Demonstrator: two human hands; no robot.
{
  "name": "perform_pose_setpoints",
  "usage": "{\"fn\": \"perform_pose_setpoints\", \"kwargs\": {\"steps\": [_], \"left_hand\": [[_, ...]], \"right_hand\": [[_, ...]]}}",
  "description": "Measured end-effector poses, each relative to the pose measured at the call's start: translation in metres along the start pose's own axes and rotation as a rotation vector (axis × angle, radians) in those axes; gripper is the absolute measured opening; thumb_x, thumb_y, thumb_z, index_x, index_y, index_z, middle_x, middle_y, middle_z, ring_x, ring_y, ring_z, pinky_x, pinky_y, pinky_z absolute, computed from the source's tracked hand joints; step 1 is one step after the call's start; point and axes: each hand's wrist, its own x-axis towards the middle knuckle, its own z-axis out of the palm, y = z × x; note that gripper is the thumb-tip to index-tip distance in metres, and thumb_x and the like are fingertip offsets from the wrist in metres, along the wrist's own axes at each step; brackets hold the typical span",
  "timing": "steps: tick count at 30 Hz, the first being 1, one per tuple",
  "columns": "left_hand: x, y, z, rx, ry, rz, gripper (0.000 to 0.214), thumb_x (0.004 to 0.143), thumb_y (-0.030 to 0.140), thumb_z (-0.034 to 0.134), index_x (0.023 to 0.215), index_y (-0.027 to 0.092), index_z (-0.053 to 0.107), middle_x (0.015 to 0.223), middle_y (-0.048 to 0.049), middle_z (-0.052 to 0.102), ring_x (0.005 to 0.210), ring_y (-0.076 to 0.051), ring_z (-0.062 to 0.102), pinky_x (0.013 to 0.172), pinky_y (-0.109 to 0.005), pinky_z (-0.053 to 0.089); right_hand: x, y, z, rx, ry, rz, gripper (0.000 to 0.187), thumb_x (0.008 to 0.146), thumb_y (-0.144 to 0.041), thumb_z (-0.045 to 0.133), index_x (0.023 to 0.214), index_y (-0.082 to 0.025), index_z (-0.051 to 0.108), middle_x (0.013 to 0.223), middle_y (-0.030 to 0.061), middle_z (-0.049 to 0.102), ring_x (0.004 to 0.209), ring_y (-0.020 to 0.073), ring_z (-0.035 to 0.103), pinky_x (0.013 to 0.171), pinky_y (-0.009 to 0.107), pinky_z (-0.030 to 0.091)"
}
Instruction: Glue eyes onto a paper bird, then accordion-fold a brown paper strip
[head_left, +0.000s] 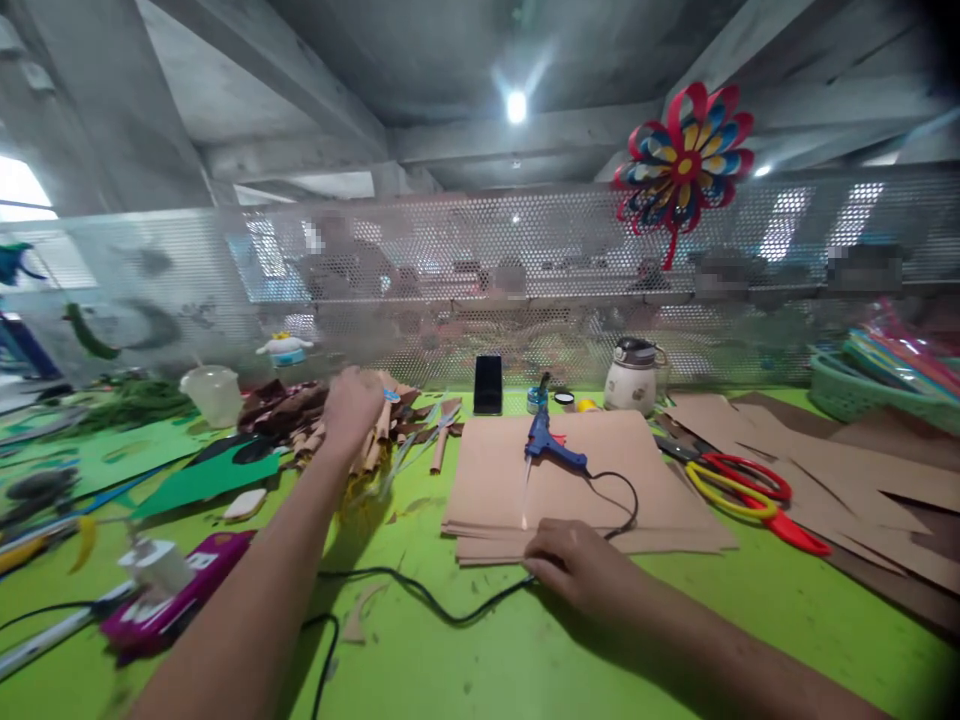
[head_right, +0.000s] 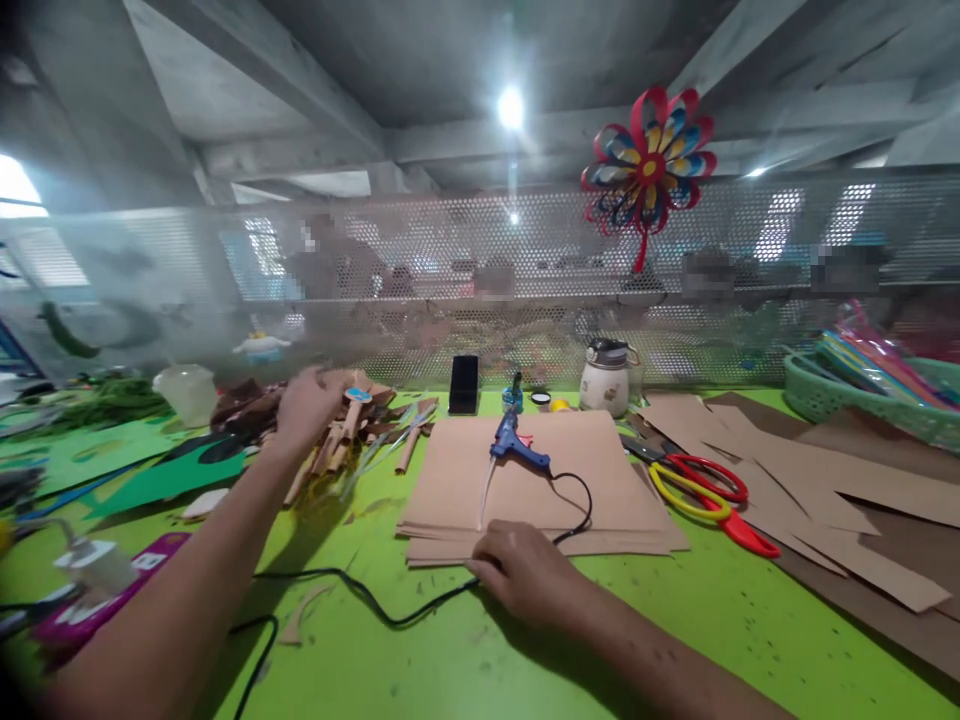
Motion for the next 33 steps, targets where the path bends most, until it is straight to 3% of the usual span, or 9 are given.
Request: {"fn": "perform_pose_setpoints", "kwargs": {"steps": [4, 6, 9, 11, 16, 22, 25, 29, 33], "left_hand": [[-0.031, 0.040, 0.003, -0.148, 0.059, 0.100, 0.040, 0.077, 0.032, 0.045, 0.108, 0.013, 0.062, 0.099, -0.0112, 0.068, 0.093, -0.023, 0.061, 0.083, -0.032, 0.044], [-0.054, 0.055, 0.015, -0.229, -0.103, 0.171, 0.035, 0.079, 0.032, 0.043, 0.096, 0.014, 0.067, 0.087, -0.0077, 0.070, 0.080, -0.019, 0.063, 0.073, -0.027, 0.045], [-0.088, 0.061, 0.034, -0.141, -0.432, 0.224, 0.030, 0.079, 0.030, 0.044, 0.072, 0.015, 0.068, 0.067, -0.0045, 0.068, 0.065, -0.016, 0.061, 0.063, -0.023, 0.041], [-0.102, 0.056, 0.039, -0.097, -0.493, 0.211, 0.026, 0.075, 0.029, 0.049, 0.061, 0.015, 0.066, 0.056, -0.0043, 0.064, 0.058, -0.016, 0.059, 0.057, -0.024, 0.038], [-0.120, 0.049, 0.023, 0.052, -0.463, 0.255, 0.037, 0.077, 0.043, 0.051, 0.053, 0.016, 0.062, 0.052, -0.0044, 0.060, 0.059, -0.018, 0.056, 0.053, -0.025, 0.030], [-0.149, 0.060, 0.018, 0.063, -0.543, 0.404, 0.045, 0.082, 0.049, 0.043, 0.059, 0.017, 0.063, 0.056, -0.0053, 0.061, 0.054, -0.017, 0.052, 0.050, -0.026, 0.024], [-0.150, 0.044, 0.026, 0.116, -0.464, 0.372, 0.039, 0.083, 0.044, 0.042, 0.067, 0.017, 0.065, 0.066, -0.0079, 0.065, 0.061, -0.019, 0.054, 0.052, -0.026, 0.025], [-0.148, 0.022, 0.032, 0.136, -0.489, 0.378, 0.037, 0.084, 0.040, 0.042, 0.069, 0.017, 0.066, 0.071, -0.0100, 0.067, 0.063, -0.019, 0.055, 0.054, -0.026, 0.027], [-0.154, 0.026, 0.031, 0.110, -0.490, 0.412, 0.042, 0.085, 0.044, 0.038, 0.070, 0.018, 0.066, 0.069, -0.0089, 0.066, 0.062, -0.018, 0.055, 0.054, -0.025, 0.027]], "right_hand": [[0.003, 0.007, 0.004, -0.033, 0.108, -0.026, 0.026, 0.090, -0.028, 0.046, 0.079, -0.016, 0.067, 0.075, 0.0056, 0.062, 0.071, 0.0145, 0.054, 0.065, 0.026, 0.038], [0.005, 0.009, 0.002, -0.016, 0.251, -0.020, 0.028, 0.090, -0.028, 0.045, 0.073, -0.016, 0.064, 0.072, 0.0057, 0.060, 0.068, 0.0145, 0.053, 0.064, 0.026, 0.038], [0.006, 0.007, -0.005, 0.023, 0.448, 0.008, 0.032, 0.090, -0.031, 0.045, 0.066, -0.017, 0.058, 0.066, 0.0040, 0.057, 0.063, 0.0138, 0.051, 0.061, 0.025, 0.037], [0.005, 0.003, -0.014, 0.029, 0.544, 0.028, 0.034, 0.088, -0.035, 0.046, 0.061, -0.017, 0.055, 0.060, 0.0020, 0.054, 0.058, 0.0124, 0.048, 0.058, 0.025, 0.036], [0.006, 0.004, -0.047, 0.090, 0.749, 0.048, 0.040, 0.086, -0.044, 0.049, 0.056, -0.017, 0.051, 0.052, -0.0021, 0.046, 0.052, 0.0097, 0.040, 0.052, 0.023, 0.031], [-0.003, 0.035, -0.072, 0.282, 0.883, 0.219, 0.044, 0.086, -0.048, 0.046, 0.061, -0.014, 0.058, 0.051, -0.0007, 0.050, 0.049, 0.0113, 0.045, 0.050, 0.023, 0.035], [-0.021, 0.052, -0.069, 0.156, 0.910, 0.226, 0.042, 0.086, -0.048, 0.048, 0.066, -0.013, 0.061, 0.061, 0.0029, 0.058, 0.054, 0.0129, 0.049, 0.054, 0.025, 0.037], [-0.049, 0.074, -0.067, -0.074, 1.066, 0.252, 0.040, 0.087, -0.046, 0.045, 0.068, -0.014, 0.061, 0.064, 0.0044, 0.057, 0.060, 0.0151, 0.050, 0.058, 0.027, 0.038], [-0.063, 0.097, -0.071, -0.237, 1.168, 0.357, 0.038, 0.087, -0.040, 0.043, 0.060, -0.017, 0.054, 0.061, 0.0040, 0.055, 0.059, 0.0154, 0.046, 0.058, 0.028, 0.035]]}}
